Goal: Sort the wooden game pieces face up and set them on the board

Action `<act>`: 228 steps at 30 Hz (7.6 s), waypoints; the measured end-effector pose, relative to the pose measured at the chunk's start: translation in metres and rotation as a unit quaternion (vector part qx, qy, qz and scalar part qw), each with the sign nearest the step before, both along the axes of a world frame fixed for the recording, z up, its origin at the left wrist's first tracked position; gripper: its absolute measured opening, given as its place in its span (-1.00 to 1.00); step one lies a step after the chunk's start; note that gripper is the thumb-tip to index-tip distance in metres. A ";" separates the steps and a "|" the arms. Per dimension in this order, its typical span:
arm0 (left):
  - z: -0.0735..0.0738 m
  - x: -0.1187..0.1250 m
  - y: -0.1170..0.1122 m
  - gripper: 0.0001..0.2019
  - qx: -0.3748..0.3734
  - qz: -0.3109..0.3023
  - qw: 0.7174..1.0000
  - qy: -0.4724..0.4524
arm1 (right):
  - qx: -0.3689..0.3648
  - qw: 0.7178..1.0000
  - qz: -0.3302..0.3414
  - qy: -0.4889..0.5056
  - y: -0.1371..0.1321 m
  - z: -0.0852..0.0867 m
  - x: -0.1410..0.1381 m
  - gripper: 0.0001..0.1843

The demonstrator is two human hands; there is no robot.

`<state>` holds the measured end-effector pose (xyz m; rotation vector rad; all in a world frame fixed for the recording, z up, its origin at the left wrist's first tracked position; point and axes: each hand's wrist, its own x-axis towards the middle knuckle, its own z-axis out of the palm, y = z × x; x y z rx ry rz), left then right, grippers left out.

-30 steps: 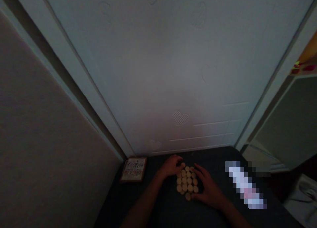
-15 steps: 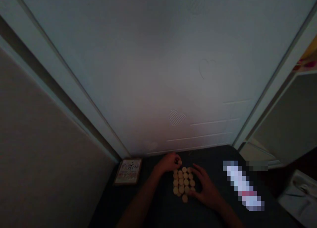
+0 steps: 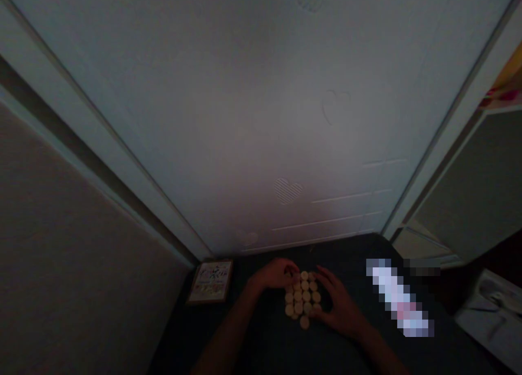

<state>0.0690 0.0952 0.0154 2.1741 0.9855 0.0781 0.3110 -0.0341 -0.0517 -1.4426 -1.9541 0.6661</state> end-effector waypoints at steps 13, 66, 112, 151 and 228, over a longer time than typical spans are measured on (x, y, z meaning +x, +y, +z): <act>-0.008 -0.002 -0.023 -0.68 0.058 0.056 0.995 -0.062 | -0.002 0.999 0.030 -0.032 0.004 0.005 0.001 0.02; -0.039 -0.019 -0.085 0.19 0.170 0.071 0.981 -0.061 | 0.047 0.984 0.158 -0.069 0.035 0.013 -0.001 0.33; -0.044 -0.029 -0.101 0.14 0.193 0.159 0.961 -0.117 | 0.055 0.994 0.071 -0.069 0.027 0.007 0.025 0.17; -0.059 -0.024 -0.144 -0.79 0.325 0.238 0.906 -0.127 | 0.148 0.984 -0.099 0.006 0.002 -0.010 0.045 -0.73; -0.058 -0.022 -0.141 -0.89 0.246 0.245 0.929 -0.130 | 0.128 0.987 -0.035 -0.088 -0.002 -0.008 0.066 -0.68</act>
